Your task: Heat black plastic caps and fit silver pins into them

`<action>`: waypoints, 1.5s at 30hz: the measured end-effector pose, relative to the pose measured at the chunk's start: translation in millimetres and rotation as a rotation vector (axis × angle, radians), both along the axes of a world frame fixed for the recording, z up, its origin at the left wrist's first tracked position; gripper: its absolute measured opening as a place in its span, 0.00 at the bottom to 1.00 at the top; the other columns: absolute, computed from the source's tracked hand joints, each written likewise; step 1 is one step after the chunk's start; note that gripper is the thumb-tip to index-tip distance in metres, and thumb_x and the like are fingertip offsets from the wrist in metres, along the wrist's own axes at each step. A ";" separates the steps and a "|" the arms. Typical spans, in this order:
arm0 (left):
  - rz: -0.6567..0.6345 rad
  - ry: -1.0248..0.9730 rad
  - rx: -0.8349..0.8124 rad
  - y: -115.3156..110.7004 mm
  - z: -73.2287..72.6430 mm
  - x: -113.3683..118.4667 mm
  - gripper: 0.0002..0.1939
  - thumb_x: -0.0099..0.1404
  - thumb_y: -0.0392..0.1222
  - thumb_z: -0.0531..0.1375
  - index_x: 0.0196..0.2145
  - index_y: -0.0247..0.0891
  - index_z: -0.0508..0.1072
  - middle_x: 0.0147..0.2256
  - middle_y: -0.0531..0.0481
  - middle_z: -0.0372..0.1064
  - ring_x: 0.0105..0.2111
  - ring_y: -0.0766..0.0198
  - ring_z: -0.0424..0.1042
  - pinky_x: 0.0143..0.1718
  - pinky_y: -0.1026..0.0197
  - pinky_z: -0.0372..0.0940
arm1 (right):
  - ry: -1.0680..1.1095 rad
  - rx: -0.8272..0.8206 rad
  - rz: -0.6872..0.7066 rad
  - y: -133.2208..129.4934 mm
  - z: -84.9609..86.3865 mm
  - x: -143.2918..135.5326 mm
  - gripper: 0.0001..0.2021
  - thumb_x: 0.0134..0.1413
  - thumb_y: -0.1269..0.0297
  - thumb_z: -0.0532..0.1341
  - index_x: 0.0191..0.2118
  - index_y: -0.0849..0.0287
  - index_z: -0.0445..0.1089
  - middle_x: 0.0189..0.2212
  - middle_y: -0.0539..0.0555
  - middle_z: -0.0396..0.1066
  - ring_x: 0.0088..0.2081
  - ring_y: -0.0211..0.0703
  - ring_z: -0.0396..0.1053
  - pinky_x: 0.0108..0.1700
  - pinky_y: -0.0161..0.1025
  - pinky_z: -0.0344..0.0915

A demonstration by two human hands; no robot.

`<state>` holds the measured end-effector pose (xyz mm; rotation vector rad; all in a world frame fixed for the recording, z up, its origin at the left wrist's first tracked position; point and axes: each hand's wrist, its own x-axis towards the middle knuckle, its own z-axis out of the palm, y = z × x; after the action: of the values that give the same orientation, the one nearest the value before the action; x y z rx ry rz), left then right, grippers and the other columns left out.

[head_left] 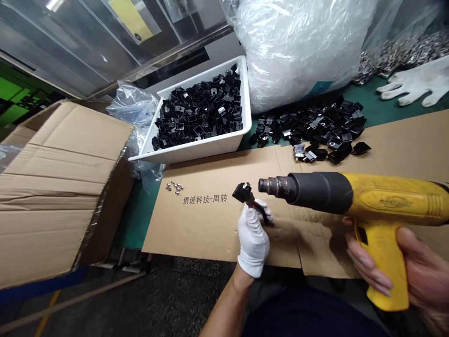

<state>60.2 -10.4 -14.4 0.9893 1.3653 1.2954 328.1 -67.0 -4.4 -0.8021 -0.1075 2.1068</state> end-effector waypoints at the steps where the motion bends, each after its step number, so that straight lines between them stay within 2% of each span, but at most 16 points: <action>1: 0.005 0.005 0.003 -0.3 -0.3 0.5 0.29 0.75 0.68 0.47 0.42 0.39 0.70 0.31 0.50 0.69 0.28 0.65 0.69 0.34 0.60 0.66 | 0.002 -0.004 -0.004 -0.3 0.0 -0.2 0.26 0.58 0.42 0.66 0.55 0.53 0.74 0.29 0.57 0.73 0.20 0.39 0.64 0.22 0.37 0.63; 19: 0.044 0.044 0.017 -2.8 -2.0 4.5 0.32 0.70 0.73 0.51 0.41 0.39 0.73 0.30 0.50 0.69 0.27 0.65 0.67 0.33 0.60 0.65 | -0.001 -0.035 -0.003 -2.9 -2.6 0.2 0.28 0.58 0.39 0.64 0.56 0.54 0.74 0.29 0.58 0.73 0.20 0.39 0.65 0.21 0.36 0.61; 30: 0.038 0.062 0.022 -2.8 3.7 6.9 0.31 0.71 0.72 0.50 0.41 0.39 0.71 0.30 0.50 0.69 0.27 0.64 0.68 0.34 0.60 0.65 | 0.010 -0.018 0.011 -4.3 -6.3 1.9 0.28 0.59 0.40 0.63 0.56 0.54 0.73 0.29 0.57 0.73 0.20 0.39 0.64 0.22 0.36 0.61; 45: 0.017 0.081 0.040 -4.4 -1.1 6.3 0.29 0.74 0.68 0.48 0.43 0.40 0.70 0.32 0.51 0.68 0.28 0.65 0.68 0.33 0.61 0.64 | 0.029 -0.002 0.020 -5.1 -9.0 3.4 0.28 0.60 0.40 0.63 0.56 0.54 0.74 0.30 0.59 0.74 0.21 0.40 0.66 0.22 0.37 0.62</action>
<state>66.5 -14.8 -15.5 1.0693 1.4165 1.3118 331.5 -72.1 -13.4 -0.7735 -0.0983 2.1366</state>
